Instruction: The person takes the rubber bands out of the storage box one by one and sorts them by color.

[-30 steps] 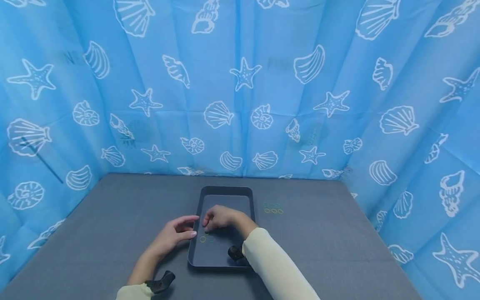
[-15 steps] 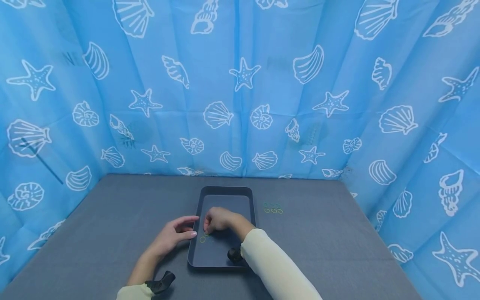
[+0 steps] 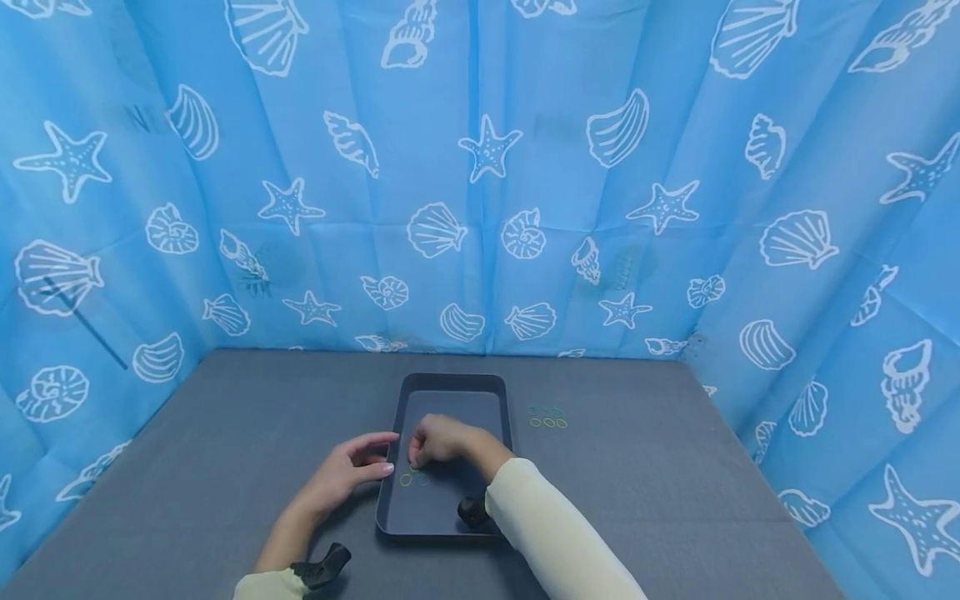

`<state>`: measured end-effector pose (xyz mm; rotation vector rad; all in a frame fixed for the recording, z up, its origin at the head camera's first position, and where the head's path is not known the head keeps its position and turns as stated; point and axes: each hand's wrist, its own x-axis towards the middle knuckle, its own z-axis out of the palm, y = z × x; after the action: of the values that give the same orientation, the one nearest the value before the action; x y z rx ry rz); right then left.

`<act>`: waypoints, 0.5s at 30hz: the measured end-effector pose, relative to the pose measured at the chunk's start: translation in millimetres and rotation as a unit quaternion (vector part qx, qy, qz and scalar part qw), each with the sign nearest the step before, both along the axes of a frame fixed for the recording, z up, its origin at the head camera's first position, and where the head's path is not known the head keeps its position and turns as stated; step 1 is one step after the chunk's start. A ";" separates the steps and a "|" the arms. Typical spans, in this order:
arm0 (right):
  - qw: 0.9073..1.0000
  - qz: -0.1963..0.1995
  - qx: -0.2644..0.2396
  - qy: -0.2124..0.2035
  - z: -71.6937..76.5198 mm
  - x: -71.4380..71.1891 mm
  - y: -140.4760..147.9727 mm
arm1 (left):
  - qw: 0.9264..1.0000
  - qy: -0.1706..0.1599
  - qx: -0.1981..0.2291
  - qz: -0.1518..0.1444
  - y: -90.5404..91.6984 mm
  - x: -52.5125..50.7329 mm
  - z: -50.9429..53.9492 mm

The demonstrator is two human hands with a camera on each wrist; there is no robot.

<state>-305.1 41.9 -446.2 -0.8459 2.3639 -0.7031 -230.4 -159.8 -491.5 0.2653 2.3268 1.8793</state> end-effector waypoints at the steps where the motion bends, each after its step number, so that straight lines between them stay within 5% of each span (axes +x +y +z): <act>1: 1.000 0.000 -0.003 0.000 0.0 -0.7 0.9 | 1.000 0.000 0.000 -0.001 -0.2 -0.4 -0.2; 15: 0.996 -0.034 -0.084 0.009 3.2 -6.7 11.6 | 1.000 -0.002 -0.004 0.002 -0.5 0.8 0.8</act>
<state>-311.8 53.5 -443.0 -0.8480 2.3836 -0.9371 -229.6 -160.3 -490.7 0.2561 2.3351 1.8694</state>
